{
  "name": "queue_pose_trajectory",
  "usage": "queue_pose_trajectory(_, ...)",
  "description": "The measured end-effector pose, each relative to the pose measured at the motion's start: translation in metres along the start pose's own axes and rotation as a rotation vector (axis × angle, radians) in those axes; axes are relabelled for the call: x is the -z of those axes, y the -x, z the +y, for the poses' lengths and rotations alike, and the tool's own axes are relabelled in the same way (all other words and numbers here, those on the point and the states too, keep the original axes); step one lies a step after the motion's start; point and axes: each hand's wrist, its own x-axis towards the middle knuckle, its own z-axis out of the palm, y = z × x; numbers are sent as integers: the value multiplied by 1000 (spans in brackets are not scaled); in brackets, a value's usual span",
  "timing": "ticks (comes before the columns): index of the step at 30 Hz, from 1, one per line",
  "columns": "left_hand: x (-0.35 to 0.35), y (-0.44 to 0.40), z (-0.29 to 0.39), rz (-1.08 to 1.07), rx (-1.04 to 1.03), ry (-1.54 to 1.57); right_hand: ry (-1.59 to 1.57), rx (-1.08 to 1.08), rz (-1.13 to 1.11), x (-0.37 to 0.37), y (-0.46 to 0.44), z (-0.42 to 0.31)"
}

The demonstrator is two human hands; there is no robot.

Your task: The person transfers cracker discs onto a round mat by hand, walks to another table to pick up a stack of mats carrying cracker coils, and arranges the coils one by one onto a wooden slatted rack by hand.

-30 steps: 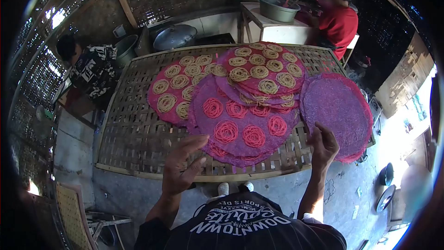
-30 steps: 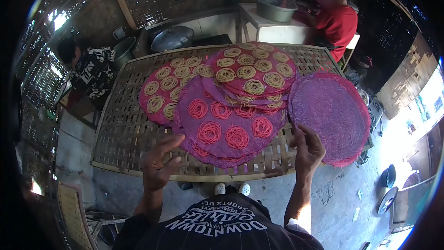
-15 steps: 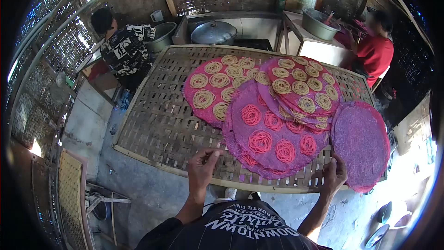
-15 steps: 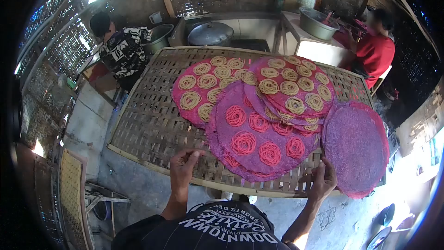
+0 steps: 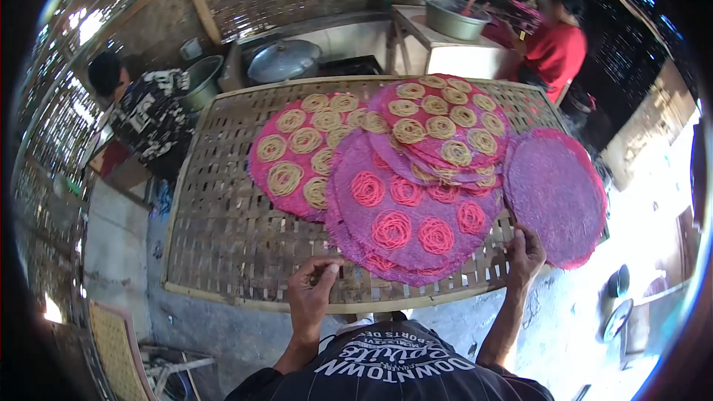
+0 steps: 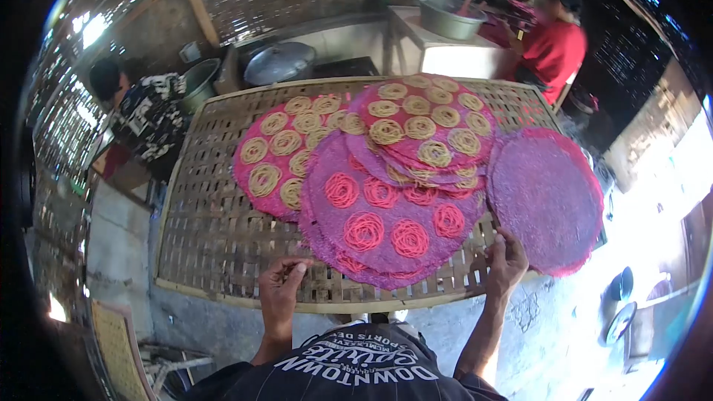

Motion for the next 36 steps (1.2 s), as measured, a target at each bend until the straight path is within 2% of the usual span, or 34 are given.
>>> queue_pose_trajectory(2,6,-1,-4,-54,9,-6,40,5,21,-2,1,-6)
queue_pose_trajectory(5,13,-3,-6,-127,15,155,20,3,31,-1,1,-1)
queue_pose_trajectory(8,25,-8,11,-233,67,140,56,6,41,0,1,-5)
queue_pose_trajectory(12,35,-19,28,-362,-15,-113,63,9,-10,1,-1,-8)
queue_pose_trajectory(14,34,-28,45,-433,-245,-355,114,74,-68,-5,-6,-14)
queue_pose_trajectory(15,30,-32,54,-461,-358,-476,83,143,-88,-11,-12,-19)
queue_pose_trajectory(18,9,-47,82,-498,-607,-641,425,452,-192,-16,-48,-36)
queue_pose_trajectory(22,-41,-62,112,-514,-805,-702,691,914,-326,-29,-111,-47)
queue_pose_trajectory(27,-110,-84,120,-485,-1020,-717,908,1190,-517,-58,-187,-22)
queue_pose_trajectory(31,-152,-102,107,-407,-996,-680,979,1275,-710,-72,-210,-11)
queue_pose_trajectory(36,-175,-115,81,-291,-885,-650,948,1357,-743,-69,-213,-15)
